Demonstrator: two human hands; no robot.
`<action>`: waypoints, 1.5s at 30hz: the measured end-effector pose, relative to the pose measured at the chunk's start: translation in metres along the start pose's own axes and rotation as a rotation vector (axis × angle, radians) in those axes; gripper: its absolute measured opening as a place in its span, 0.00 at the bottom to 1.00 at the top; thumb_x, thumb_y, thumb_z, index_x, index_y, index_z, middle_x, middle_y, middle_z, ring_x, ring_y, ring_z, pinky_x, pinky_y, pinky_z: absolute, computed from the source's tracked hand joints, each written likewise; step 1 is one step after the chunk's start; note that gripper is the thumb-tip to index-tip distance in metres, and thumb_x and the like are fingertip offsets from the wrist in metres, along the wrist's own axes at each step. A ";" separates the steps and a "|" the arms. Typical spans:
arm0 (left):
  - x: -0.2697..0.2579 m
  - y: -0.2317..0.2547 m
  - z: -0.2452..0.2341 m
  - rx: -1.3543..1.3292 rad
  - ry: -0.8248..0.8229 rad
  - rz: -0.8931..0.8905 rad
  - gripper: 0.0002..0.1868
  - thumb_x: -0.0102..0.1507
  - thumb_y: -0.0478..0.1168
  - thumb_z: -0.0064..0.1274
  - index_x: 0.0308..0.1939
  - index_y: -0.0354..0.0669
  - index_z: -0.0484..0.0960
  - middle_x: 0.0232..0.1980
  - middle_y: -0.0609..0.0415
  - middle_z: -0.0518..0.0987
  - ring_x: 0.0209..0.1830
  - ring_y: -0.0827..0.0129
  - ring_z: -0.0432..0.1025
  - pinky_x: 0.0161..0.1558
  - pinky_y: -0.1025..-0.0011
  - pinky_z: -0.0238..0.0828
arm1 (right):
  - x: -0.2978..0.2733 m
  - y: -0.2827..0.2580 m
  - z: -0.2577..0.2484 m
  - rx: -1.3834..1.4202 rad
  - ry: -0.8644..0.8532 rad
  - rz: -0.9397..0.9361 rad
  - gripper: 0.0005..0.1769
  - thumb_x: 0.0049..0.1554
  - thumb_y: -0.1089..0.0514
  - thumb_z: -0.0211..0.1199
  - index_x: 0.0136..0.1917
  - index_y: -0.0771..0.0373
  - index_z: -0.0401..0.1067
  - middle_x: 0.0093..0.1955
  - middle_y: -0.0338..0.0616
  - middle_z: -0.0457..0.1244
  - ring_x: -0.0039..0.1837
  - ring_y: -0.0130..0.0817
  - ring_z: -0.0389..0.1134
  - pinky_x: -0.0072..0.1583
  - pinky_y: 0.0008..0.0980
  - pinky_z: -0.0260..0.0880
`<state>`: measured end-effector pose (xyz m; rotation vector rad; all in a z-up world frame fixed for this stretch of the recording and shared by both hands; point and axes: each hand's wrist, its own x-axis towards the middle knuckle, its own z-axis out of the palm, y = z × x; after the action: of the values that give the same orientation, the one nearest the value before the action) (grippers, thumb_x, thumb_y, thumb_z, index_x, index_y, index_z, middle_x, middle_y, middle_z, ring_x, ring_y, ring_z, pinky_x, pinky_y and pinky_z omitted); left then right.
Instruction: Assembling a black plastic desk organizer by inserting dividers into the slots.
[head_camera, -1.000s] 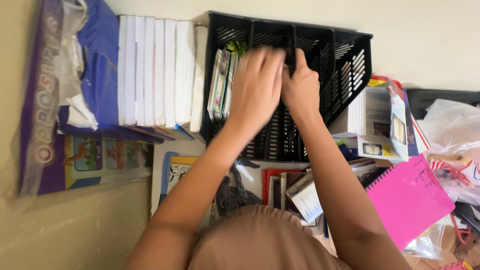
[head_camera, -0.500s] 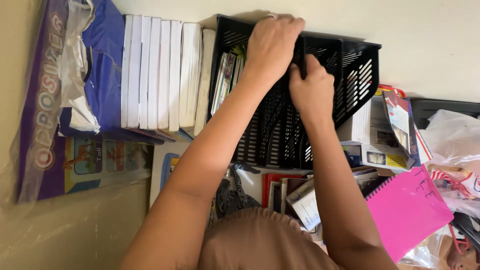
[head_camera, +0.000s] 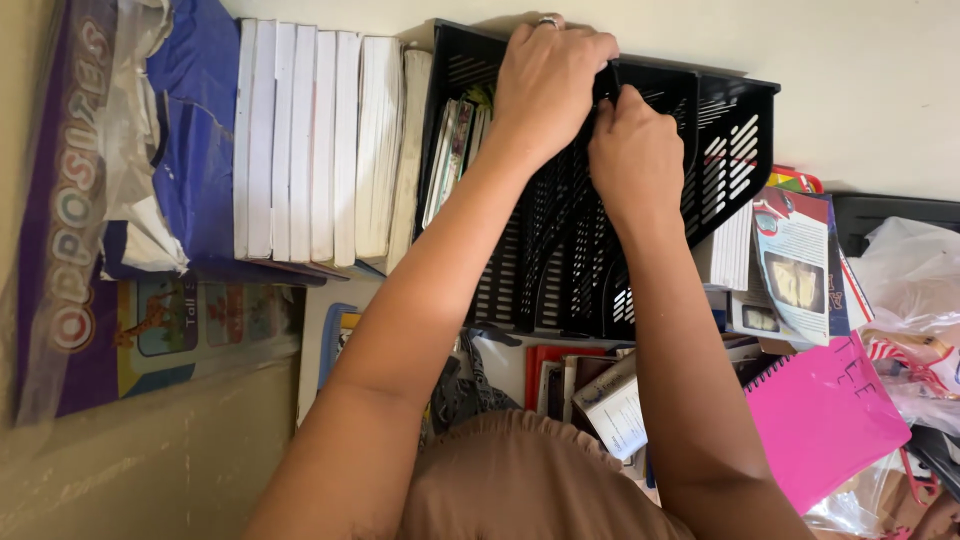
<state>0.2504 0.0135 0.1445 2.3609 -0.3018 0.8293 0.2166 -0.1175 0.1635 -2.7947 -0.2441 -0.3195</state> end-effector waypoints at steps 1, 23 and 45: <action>0.001 0.000 -0.001 -0.009 0.003 -0.006 0.09 0.60 0.32 0.51 0.35 0.47 0.87 0.33 0.56 0.85 0.39 0.58 0.77 0.51 0.59 0.66 | 0.001 -0.001 -0.001 0.002 -0.002 0.003 0.15 0.66 0.52 0.56 0.46 0.67 0.71 0.40 0.65 0.68 0.44 0.68 0.70 0.48 0.59 0.70; -0.101 0.073 -0.015 -0.580 0.408 -0.260 0.19 0.67 0.24 0.46 0.60 0.45 0.77 0.52 0.52 0.82 0.54 0.65 0.77 0.57 0.70 0.70 | -0.001 0.020 -0.011 0.294 -0.083 0.005 0.27 0.74 0.38 0.42 0.59 0.60 0.72 0.49 0.62 0.69 0.53 0.62 0.69 0.54 0.57 0.69; -0.158 0.037 0.056 -0.766 -0.080 -0.496 0.54 0.64 0.65 0.48 0.84 0.41 0.44 0.85 0.33 0.46 0.85 0.40 0.44 0.78 0.50 0.45 | -0.011 0.057 0.064 1.494 -0.388 0.476 0.30 0.68 0.40 0.46 0.72 0.61 0.65 0.67 0.38 0.65 0.68 0.33 0.66 0.71 0.34 0.64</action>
<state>0.1404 -0.0485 0.0287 1.6346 -0.0362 0.2953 0.2300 -0.1509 0.0849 -1.3159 0.1022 0.3968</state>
